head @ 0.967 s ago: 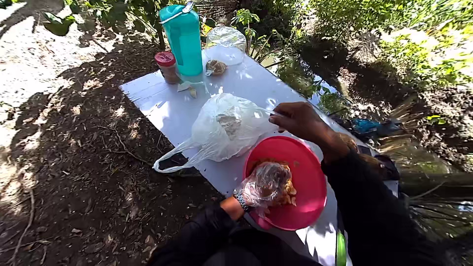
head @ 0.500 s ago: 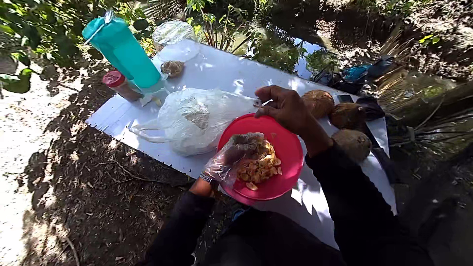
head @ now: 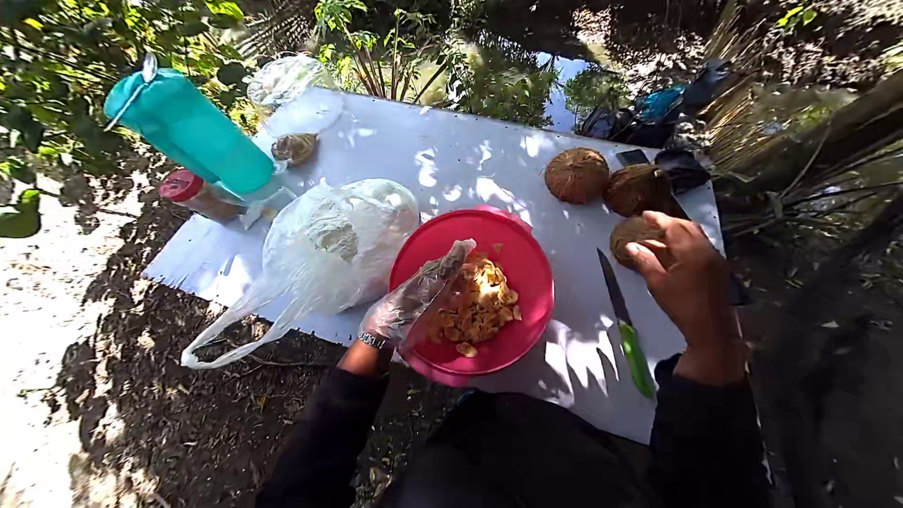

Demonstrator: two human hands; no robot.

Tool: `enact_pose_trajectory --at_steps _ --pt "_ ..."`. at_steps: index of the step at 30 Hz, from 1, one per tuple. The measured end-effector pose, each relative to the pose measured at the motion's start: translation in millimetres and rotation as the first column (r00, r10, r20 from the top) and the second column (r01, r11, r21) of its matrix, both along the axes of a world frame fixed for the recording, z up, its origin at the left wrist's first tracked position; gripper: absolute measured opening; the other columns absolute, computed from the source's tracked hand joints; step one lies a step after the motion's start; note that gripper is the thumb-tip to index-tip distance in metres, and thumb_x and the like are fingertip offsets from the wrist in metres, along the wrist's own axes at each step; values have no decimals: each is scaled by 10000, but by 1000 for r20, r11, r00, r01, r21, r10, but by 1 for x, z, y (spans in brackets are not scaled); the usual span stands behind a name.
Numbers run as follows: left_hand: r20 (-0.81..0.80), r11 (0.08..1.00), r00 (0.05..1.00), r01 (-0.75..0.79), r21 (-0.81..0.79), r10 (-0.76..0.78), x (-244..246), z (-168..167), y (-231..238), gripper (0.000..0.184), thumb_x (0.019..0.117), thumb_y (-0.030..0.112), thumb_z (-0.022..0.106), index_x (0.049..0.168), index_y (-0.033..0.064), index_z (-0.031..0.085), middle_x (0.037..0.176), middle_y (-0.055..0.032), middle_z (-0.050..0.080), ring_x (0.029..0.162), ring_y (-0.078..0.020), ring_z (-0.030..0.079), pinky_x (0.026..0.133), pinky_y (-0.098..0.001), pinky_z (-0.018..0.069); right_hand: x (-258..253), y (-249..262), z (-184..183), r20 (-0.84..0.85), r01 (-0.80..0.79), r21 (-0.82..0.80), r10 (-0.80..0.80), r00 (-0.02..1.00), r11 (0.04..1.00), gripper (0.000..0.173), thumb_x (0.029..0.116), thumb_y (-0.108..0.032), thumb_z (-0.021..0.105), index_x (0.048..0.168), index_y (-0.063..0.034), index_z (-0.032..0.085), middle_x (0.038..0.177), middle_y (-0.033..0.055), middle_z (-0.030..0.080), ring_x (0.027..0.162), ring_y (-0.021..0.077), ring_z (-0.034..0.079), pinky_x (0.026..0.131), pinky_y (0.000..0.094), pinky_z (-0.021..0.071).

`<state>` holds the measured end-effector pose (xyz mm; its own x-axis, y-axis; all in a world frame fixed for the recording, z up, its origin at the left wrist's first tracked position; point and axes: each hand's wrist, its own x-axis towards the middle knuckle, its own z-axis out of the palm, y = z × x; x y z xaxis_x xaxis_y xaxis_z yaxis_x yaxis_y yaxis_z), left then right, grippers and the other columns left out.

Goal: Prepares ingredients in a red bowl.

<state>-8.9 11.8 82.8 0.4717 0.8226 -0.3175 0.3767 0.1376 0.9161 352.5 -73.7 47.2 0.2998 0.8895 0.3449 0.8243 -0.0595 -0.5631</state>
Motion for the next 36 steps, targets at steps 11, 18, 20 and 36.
enact_pose_trajectory --at_steps 11,18,20,36 --pt "373 947 917 235 -217 -142 35 -29 35 676 1063 629 197 1600 250 355 1397 -154 607 1215 -321 639 962 -526 558 -4 -128 -125 -182 291 -453 -407 895 843 643 868 -355 820 1366 -6 612 1160 252 658 951 398 661 833 624 526" --pt "468 894 883 237 -381 -35 27 -15 37 929 885 858 30 1627 329 213 1430 -215 566 1215 -426 627 889 -593 578 -21 -100 -121 -135 318 -448 -415 900 835 355 1031 -113 522 1316 74 621 1240 339 624 1103 513 634 922 698 475" --pt "489 900 872 202 -387 14 14 -15 32 879 920 825 39 1618 341 262 1437 -195 569 1214 -416 628 909 -600 567 -22 -108 -107 -288 227 -345 -332 898 911 375 1052 -148 433 1295 75 612 1091 279 668 861 399 673 772 597 535" --pt "391 972 892 231 37 -227 3 -21 -3 757 1036 621 379 1612 135 312 1579 -128 444 1427 -282 466 1197 -448 378 -86 -90 -59 -310 -290 -24 269 912 957 413 1052 -333 467 1306 -120 714 905 34 729 721 102 661 671 296 576"
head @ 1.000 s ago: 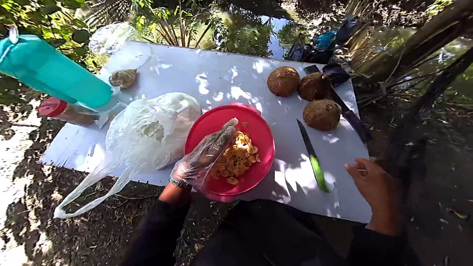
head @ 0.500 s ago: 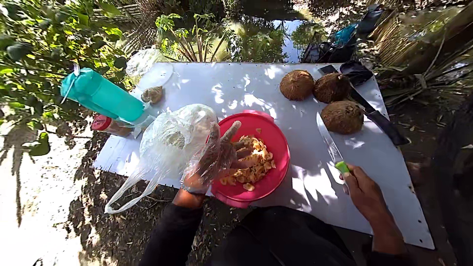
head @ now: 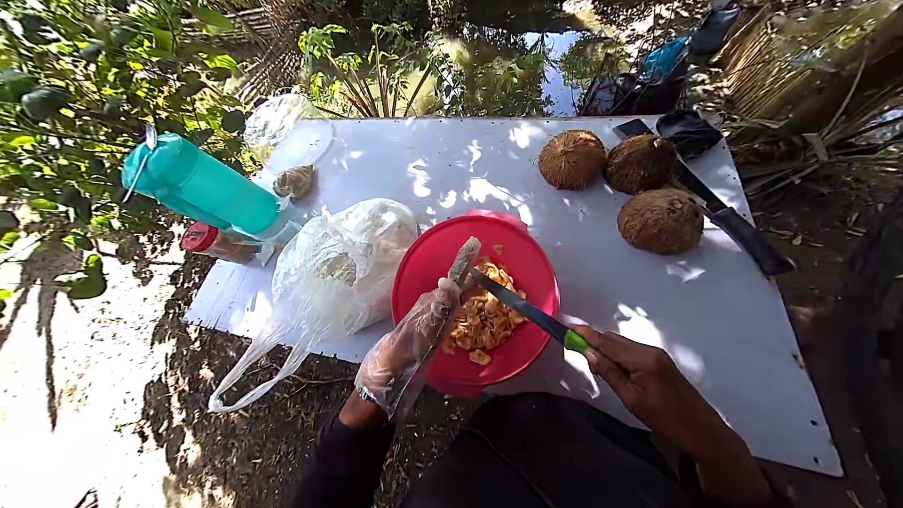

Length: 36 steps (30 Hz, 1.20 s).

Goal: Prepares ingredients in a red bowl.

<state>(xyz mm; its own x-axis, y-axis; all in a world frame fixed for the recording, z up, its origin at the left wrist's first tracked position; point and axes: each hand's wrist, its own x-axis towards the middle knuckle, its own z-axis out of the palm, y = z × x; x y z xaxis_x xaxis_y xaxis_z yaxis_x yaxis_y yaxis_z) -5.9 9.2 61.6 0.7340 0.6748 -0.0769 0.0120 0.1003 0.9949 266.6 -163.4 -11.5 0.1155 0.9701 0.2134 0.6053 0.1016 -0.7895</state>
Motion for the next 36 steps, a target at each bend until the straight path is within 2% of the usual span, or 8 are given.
enact_pose_trajectory --at_steps 3,8,13,16,26,29,32,36 --pt "-44 997 998 53 63 -50 -9 1 5 840 1004 691 359 1621 125 291 1585 -142 437 1451 -310 435 1216 -477 343 1 0 -1 73 50 -11 -50 996 999 431 1042 -338 456 1304 -117 717 900 59 730 710 159 678 654 362 587" --pt "-30 997 999 47 67 -45 -11 -3 16 867 980 752 290 1650 207 213 1591 -134 432 1463 -306 421 1215 -473 337 0 -4 14 36 34 71 -37 999 997 421 1056 -325 464 1305 -94 713 879 43 713 690 85 629 636 236 544" --pt "163 980 984 -43 -196 76 4 -2 16 1018 838 911 235 1653 310 125 1553 -169 465 1369 -398 514 1030 -614 499 -5 -13 26 -54 -47 138 55 997 989 404 1079 -346 472 1316 -114 702 847 10 681 685 16 589 627 156 501" --pt "179 992 982 -38 -120 60 8 6 11 1062 841 903 276 1657 276 13 1609 -145 389 1371 -338 523 1041 -514 513 -7 -18 29 -134 -97 147 117 984 984 404 1088 -337 467 1329 -101 690 858 0 695 668 -6 577 624 133 497" --pt "271 995 961 -26 -94 51 9 -18 8 924 915 803 388 1654 295 165 1619 -131 385 1411 -335 480 1124 -485 443 -23 -15 27 -2 -70 118 71 997 990 397 1081 -325 462 1316 -114 702 830 11 671 672 53 596 606 201 513" --pt "200 995 980 37 -92 -18 4 -14 9 972 899 831 370 1653 246 185 1636 -124 353 1444 -324 439 1157 -505 412 -17 -14 30 190 50 122 -73 979 991 421 1065 -326 448 1303 -105 716 791 52 650 580 136 579 485 300 479" --pt "23 986 997 74 148 -79 -9 2 4 781 1007 644 433 1529 64 462 1620 -110 383 1463 -251 409 1195 -422 373 -12 -15 31 221 101 125 -128 967 987 417 1053 -322 452 1284 -113 729 784 49 652 563 144 571 469 315 466" --pt "-596 705 803 409 579 24 -14 11 10 596 795 737 680 1309 434 683 1671 -16 301 1571 -236 168 1259 -453 217 -9 -15 32 138 42 140 -62 988 989 395 1061 -338 477 1296 -142 726 799 35 643 602 99 566 514 259 474"
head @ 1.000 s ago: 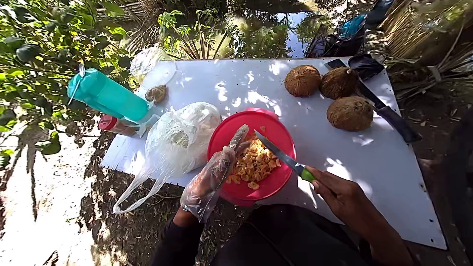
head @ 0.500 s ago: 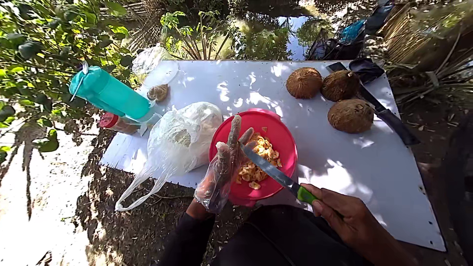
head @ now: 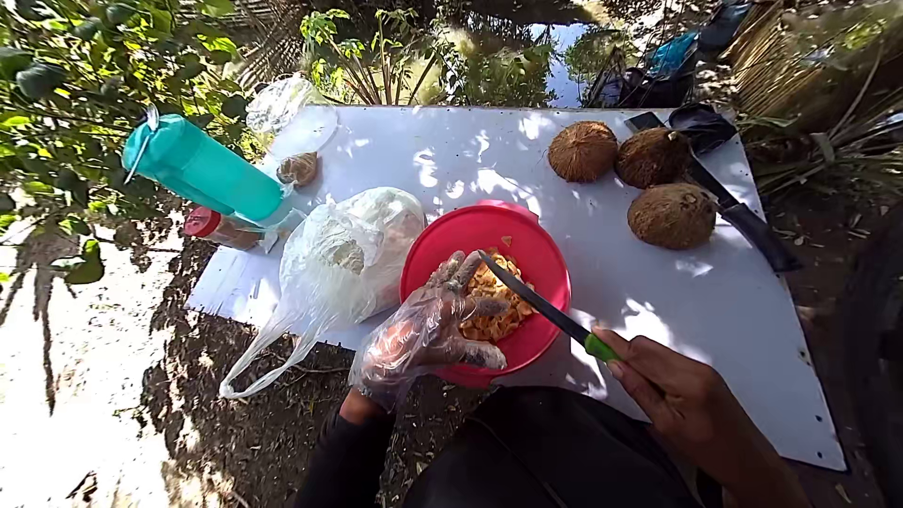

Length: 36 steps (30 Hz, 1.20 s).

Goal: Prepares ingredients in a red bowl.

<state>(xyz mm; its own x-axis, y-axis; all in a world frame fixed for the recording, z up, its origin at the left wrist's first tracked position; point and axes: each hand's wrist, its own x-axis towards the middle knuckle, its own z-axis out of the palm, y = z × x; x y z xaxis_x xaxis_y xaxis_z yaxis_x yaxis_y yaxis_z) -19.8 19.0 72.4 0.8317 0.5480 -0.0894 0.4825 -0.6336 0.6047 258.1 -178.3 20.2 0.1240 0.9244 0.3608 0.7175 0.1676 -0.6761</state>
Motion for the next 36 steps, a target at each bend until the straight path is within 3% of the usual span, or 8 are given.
enact_pose_trajectory --at_steps 6,11,16,19,26,28,31,36 --pt "-52 997 999 14 81 -10 3 -1 -12 562 810 702 697 1253 359 731 1569 -37 479 1521 -250 315 1267 -523 146 -2 4 -4 -12 -76 -17 76 997 997 360 1056 -351 508 1308 -216 727 858 30 658 657 101 602 536 262 496" --pt "-248 975 962 157 159 -115 8 -10 -10 598 856 792 549 1275 397 710 1634 -35 380 1560 -355 186 1250 -618 68 0 6 -1 145 97 -10 -95 985 995 385 1043 -320 475 1260 -169 755 826 78 659 589 184 601 458 354 460" --pt "-145 975 973 196 108 -179 0 -15 -7 506 894 736 569 1148 346 769 1442 109 602 1420 -161 476 1253 -582 113 8 4 2 37 -39 4 39 999 999 344 1058 -328 509 1285 -212 740 856 47 663 659 120 605 533 279 492" --pt "-69 972 976 214 101 -208 -1 -10 -8 461 912 713 569 1110 351 776 1405 148 622 1369 -95 516 1260 -550 134 9 6 -2 28 -74 -9 74 997 997 342 1059 -349 510 1290 -239 737 868 32 664 664 110 607 531 275 489" --pt "-70 964 968 246 101 -239 -1 -1 -10 438 926 669 592 1139 337 782 1467 106 582 1543 -259 269 1252 -621 0 14 8 0 110 66 -25 -63 992 998 381 1050 -326 475 1269 -178 750 845 68 673 625 170 616 501 345 486" --pt "-81 971 976 209 119 -200 -3 -5 -11 457 921 680 587 1154 334 774 1443 99 604 1486 -209 386 1257 -589 76 14 7 2 10 -30 -6 31 999 1000 356 1061 -341 498 1284 -204 739 850 39 657 661 104 597 549 264 488" --pt "-58 963 988 150 224 -140 -6 -17 -14 476 887 738 576 1101 361 774 1247 84 711 1214 -136 625 1114 -477 420 11 10 0 -61 -139 -16 138 989 990 337 1063 -366 518 1299 -251 730 875 3 659 707 61 605 581 227 499" --pt "-6 963 976 217 161 -219 -2 -3 -15 439 946 637 590 1139 292 782 1449 49 605 1514 -275 336 1264 -566 149 17 15 1 107 36 -41 -32 994 999 373 1048 -329 486 1276 -191 747 855 69 677 647 182 629 512 363 497"
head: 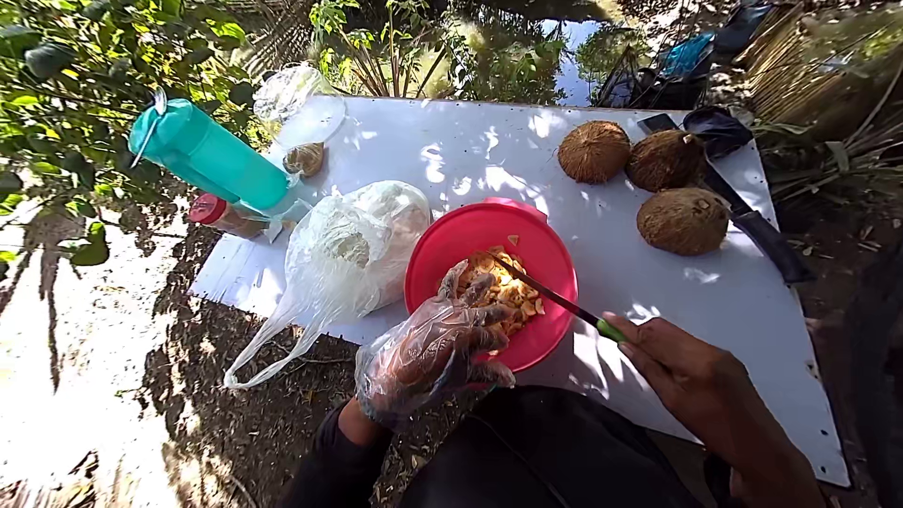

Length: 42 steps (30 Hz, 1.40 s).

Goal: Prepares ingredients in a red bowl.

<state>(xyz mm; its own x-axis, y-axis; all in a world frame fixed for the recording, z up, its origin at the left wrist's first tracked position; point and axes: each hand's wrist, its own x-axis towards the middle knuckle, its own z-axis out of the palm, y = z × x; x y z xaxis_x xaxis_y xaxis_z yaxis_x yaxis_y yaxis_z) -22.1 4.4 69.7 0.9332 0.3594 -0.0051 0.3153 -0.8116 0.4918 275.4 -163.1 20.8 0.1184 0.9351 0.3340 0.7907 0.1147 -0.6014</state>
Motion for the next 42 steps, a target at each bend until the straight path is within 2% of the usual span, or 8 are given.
enact_pose_trajectory --at_steps 7,13,18,23,29,32,35,42 --pt "364 833 805 -264 -486 468 -1 4 5 185 929 39 703 1108 11 741 1099 -48 753 1026 -115 716 938 -294 592 5 2 -3 -13 34 10 -33 999 999 387 1049 -335 485 1257 -148 752 822 70 674 626 180 614 518 358 490" --pt "344 736 653 -569 -366 675 8 -6 21 194 943 155 700 1103 56 748 956 -4 762 806 -52 719 770 -254 618 8 6 -2 6 37 126 -38 999 991 294 1010 -289 582 1224 -227 773 1004 102 697 747 167 645 589 324 518" --pt "503 810 678 -581 -79 536 9 -9 18 204 919 157 725 1113 112 765 1154 -18 711 1067 -82 676 931 -272 579 10 4 2 108 80 168 -99 989 982 264 1014 -254 587 1183 -253 791 988 130 689 755 236 635 605 374 500" --pt "243 859 883 -456 235 402 22 3 2 313 968 223 639 1243 340 730 1443 -16 565 1318 -197 529 1080 -421 460 8 4 5 160 42 187 -72 984 981 248 1016 -240 594 1162 -258 793 961 129 688 750 246 630 586 375 483" --pt "143 811 859 -512 284 492 20 -13 13 343 1009 308 565 1321 239 689 1387 -80 608 1266 -255 583 1056 -465 480 21 -15 7 121 72 167 -93 988 983 242 1011 -243 604 1152 -233 800 973 143 695 752 237 637 610 376 503" --pt "221 804 778 -535 -258 589 16 -17 20 312 1022 236 558 1286 136 694 1251 -23 672 1140 -110 635 984 -310 525 29 -23 1 50 81 158 -90 995 984 253 1001 -251 612 1168 -210 796 984 141 693 785 212 643 652 355 523" --pt "191 420 621 -246 -873 760 16 -6 12 355 1080 237 463 1337 77 650 1146 -102 692 889 -155 656 764 -289 559 24 -25 -3 -25 49 155 -45 999 987 273 1010 -274 604 1204 -191 778 998 124 698 802 164 652 671 305 540" --pt "229 326 643 -34 -945 731 6 -2 17 455 1122 282 325 1382 20 590 1332 -177 632 1064 -266 678 891 -426 579 10 -11 -2 10 -33 153 32 999 988 287 1030 -304 561 1223 -260 769 972 76 711 761 147 653 608 315 520"
